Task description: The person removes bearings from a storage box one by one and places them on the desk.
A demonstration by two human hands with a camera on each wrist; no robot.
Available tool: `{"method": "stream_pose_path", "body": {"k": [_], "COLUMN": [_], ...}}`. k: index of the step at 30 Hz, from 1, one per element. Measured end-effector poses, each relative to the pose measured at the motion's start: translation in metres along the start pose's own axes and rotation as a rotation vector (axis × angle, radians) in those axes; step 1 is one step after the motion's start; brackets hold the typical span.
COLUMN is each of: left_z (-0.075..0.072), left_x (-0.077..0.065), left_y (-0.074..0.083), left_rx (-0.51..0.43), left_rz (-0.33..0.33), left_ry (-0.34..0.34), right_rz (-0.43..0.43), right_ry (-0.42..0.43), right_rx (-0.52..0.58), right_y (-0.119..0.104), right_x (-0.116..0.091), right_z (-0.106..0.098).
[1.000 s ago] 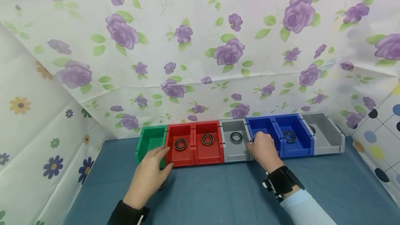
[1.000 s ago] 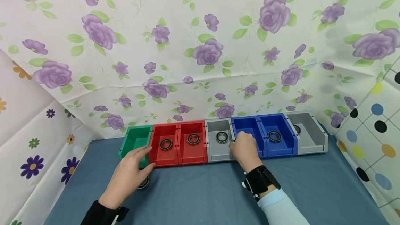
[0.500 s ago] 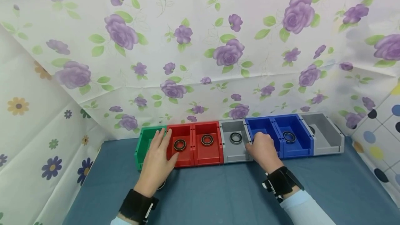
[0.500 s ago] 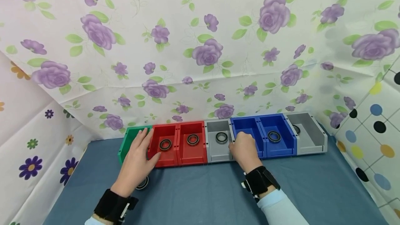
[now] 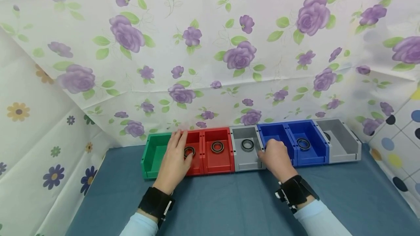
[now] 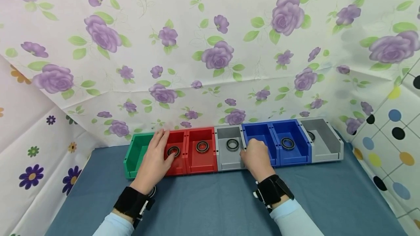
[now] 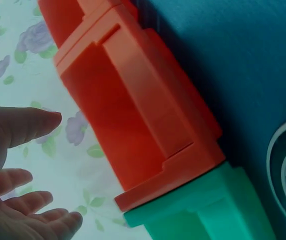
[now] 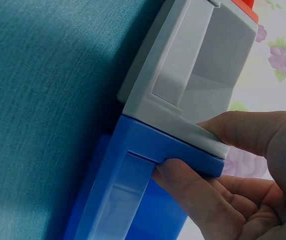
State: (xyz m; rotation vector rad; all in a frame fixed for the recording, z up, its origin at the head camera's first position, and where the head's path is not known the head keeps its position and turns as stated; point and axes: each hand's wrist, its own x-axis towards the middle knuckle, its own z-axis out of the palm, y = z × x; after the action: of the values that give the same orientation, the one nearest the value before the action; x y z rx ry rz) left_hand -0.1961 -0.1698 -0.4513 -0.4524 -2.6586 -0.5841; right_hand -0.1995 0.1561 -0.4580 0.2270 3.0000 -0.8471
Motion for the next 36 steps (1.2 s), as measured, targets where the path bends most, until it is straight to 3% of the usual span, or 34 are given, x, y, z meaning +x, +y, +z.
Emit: {"method": "stream_pose_path", "body": {"k": [14, 19, 36], "left_z": [0.023, 0.027, 0.041], "left_x": [0.006, 0.010, 0.016], "left_y": [-0.005, -0.005, -0.001], "left_rx": [-0.022, -0.050, 0.025], "left_rz": [-0.109, -0.123, -0.198], "left_ry": [-0.179, -0.210, -0.354], "right_rz": [-0.006, -0.005, -0.002], "right_ry": [-0.013, -0.015, -0.014], "right_rx": [0.014, 0.016, -0.002], "right_y": [0.000, -0.001, 0.000], "right_x": [-0.001, 0.000, 0.000], "right_z": [0.000, -0.002, -0.001]}}
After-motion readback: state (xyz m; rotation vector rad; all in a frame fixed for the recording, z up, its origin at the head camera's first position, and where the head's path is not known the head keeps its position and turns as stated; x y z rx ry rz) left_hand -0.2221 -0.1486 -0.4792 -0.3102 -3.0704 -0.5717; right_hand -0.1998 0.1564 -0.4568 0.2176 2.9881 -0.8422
